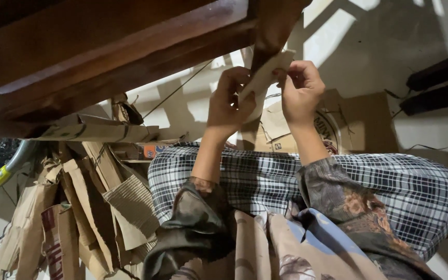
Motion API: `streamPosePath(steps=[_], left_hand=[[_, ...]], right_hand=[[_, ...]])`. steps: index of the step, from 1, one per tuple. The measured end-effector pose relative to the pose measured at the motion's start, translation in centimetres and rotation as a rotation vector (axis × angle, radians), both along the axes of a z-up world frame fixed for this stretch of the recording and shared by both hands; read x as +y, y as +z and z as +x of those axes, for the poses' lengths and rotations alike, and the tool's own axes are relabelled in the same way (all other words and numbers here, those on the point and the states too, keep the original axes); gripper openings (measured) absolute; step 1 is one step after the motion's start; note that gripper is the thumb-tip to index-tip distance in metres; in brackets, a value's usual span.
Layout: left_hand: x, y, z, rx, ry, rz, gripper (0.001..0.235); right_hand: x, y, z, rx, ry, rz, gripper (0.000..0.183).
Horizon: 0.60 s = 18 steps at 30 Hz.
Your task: The person sits on the floor and wraps strips of cardboard around the legs of a wooden table. They secure the cardboard in place using black plastic ties, repeatedly wrapping and tying each leg.
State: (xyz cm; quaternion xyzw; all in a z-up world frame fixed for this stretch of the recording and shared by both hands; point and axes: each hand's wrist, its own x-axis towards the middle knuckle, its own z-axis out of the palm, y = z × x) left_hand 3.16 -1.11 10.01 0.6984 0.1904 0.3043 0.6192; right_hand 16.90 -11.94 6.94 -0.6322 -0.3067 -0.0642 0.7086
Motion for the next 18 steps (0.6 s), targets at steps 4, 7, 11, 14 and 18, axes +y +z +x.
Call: streamPosePath(steps=[4,7,11,14,18], left_hand=[[0.8,-3.7,0.9,0.023,-0.012,0.193,0.039],[1.2,-3.0,1.0,-0.141,0.056,0.221,0.026],[1.1,-2.8,1.7,-0.208,0.155,0.207,0.031],[0.9,-2.6,2.4,-0.221,0.236,0.011,0.055],[0.2,-2.4,2.4,-0.23,0.195,-0.175,0.062]], right_hand=[[0.0,-0.1,-0.1,-0.018,-0.018,-0.021,0.015],[-0.6,-0.2,1.0,-0.002,-0.028,0.029,0.012],[-0.8,-1.4,2.6,0.0,-0.029,0.054,0.018],[-0.2,0.9,1.7,0.008,-0.015,0.045,0.012],[0.3,1.4,1.4,0.074,0.022,0.038,0.03]])
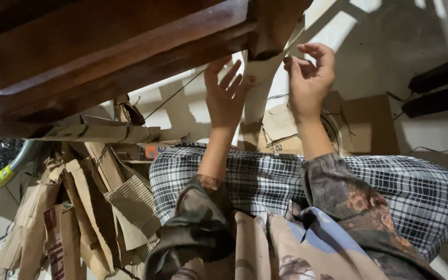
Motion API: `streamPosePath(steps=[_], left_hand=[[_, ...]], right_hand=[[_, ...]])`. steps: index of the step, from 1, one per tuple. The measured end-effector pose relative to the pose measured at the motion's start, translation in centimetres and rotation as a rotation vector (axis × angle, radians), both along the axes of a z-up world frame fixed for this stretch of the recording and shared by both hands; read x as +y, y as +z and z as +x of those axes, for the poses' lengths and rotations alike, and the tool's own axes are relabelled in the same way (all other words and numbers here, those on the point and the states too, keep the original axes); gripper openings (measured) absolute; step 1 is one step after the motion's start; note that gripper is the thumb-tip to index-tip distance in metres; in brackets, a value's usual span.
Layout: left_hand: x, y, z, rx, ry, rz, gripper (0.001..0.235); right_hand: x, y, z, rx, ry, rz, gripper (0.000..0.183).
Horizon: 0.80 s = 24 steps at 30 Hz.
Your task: The person sits on the floor and wraps strips of cardboard around the legs of a wooden table. They secure the cardboard in place using black plastic ties, repeatedly wrapping and tying each leg.
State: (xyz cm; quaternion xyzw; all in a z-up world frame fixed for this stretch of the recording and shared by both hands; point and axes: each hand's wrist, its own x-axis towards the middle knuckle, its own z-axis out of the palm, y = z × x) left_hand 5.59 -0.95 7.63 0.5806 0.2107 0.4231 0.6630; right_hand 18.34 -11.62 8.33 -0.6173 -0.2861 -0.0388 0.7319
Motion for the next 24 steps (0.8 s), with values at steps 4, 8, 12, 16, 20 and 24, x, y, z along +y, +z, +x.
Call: streamPosePath(steps=[4,8,12,16,20,24], left_hand=[[-1.3,0.7,-1.7,0.028,-0.007,0.026,0.062],[-2.5,1.5,-3.1,0.138,0.061,0.112,0.066],[-3.6,0.6,-3.7,0.161,0.103,0.105,0.073],[-3.9,0.0,-3.5,0.141,0.096,0.082,0.073],[-3.8,0.0,-3.8,0.171,0.121,0.146,0.072],[-3.5,-0.1,-5.1,0.213,0.131,0.228,0.07]], right_hand=[[-0.8,0.2,-1.2,-0.016,0.037,-0.026,0.023],[-2.0,0.3,-2.4,-0.103,-0.01,-0.093,0.024],[-3.5,-0.6,-3.6,-0.12,-0.053,-0.171,0.03],[-4.0,-1.3,-4.3,-0.137,-0.06,-0.182,0.033],[-4.7,-1.8,-5.1,-0.138,-0.07,-0.201,0.035],[-5.6,-4.0,-6.7,-0.165,-0.034,-0.275,0.034]])
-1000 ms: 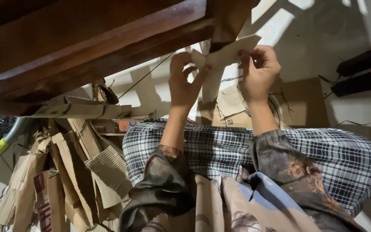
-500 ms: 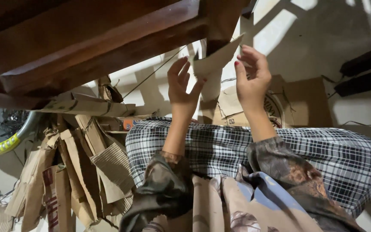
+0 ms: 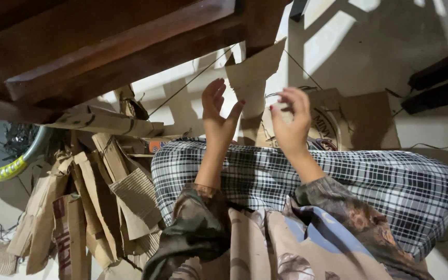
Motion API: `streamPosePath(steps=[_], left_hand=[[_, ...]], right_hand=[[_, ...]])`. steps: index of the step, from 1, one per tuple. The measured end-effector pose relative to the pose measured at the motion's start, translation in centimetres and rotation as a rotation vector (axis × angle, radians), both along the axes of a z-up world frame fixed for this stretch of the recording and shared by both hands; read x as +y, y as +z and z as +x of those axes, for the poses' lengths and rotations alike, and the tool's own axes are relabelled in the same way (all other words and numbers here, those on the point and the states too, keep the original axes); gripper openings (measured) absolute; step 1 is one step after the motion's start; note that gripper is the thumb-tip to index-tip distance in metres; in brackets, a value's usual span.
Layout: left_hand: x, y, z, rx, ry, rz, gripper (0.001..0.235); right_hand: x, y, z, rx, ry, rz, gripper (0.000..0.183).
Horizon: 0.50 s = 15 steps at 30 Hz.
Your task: The person sits on the floor and wraps strips of cardboard around the legs of a wooden table. They secure the cardboard in place using black plastic ties, repeatedly wrapping and tying each leg.
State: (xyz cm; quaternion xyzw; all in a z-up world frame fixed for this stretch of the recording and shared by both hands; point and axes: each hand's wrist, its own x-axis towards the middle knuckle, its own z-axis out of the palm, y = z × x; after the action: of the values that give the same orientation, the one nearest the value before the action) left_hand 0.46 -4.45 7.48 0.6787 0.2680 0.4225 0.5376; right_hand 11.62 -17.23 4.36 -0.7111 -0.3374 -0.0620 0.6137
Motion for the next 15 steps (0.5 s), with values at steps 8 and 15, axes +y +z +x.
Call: streamPosePath(steps=[8,15], left_hand=[[-0.1,-3.1,-8.1,0.139,0.017,0.21,0.055],[-3.0,-3.2,-16.5,0.237,0.195,0.553,0.015]], right_hand=[[-1.6,-4.5,-6.8,-0.134,0.303,-0.23,0.037],[-0.4,-7.2,-12.7,-0.308,0.579,-0.23,0.03]])
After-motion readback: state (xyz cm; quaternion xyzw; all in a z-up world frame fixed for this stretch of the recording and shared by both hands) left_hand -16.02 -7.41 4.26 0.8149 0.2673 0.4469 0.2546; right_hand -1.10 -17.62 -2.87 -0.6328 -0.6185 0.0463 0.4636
